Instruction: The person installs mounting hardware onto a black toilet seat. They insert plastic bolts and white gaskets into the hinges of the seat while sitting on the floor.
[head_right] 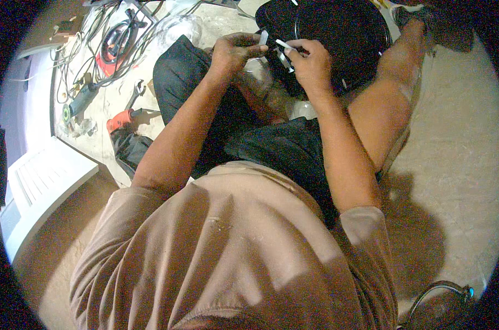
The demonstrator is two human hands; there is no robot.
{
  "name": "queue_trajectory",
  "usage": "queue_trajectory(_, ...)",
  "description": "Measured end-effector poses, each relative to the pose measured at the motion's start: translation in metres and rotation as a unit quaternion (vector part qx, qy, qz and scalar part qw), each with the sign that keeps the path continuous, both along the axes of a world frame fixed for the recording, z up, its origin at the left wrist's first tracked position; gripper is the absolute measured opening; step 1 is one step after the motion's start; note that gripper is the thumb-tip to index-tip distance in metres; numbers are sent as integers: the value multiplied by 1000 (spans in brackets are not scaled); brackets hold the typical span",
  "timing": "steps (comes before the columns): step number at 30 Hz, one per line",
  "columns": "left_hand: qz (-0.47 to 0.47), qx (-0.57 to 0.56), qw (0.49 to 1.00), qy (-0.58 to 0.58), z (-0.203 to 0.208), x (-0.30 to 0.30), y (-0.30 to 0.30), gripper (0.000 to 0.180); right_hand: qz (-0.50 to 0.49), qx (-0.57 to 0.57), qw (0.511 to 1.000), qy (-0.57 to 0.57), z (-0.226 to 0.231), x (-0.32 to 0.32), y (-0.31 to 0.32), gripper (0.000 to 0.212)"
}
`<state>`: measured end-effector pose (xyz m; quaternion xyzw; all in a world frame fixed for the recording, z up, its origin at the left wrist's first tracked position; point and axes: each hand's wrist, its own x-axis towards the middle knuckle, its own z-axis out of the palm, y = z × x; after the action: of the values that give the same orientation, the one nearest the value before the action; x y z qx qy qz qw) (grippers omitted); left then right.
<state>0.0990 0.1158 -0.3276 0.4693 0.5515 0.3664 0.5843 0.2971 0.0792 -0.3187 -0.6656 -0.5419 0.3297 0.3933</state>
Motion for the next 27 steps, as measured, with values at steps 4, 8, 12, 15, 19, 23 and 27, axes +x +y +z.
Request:
queue_trajectory(4,-27,-3,999,-32,1,0,1,48,41,37,995,-88,4,-6,-1,18)
queue_trajectory(8,-52,7,998,-17,-2,1,1,43,58,82,989,-110,3,-11,-1,17)
queue_trajectory(12,-46,17,999,-22,-1,0,-1,40,41,88,994,-45,-2,-12,3,19)
queue_trajectory(15,-61,37,997,-2,1,0,-1,41,29,72,996,-35,-2,-11,3,18)
queue_trajectory(19,-74,32,997,17,5,1,-1,41,29,19,996,79,1,-14,1,18)
queue_trajectory(23,-78,14,996,27,7,-1,-1,39,13,-16,946,323,-1,-24,2,29)
queue_trajectory(27,-73,-40,991,-101,6,-3,-1,37,13,-1,950,312,0,-28,3,34)
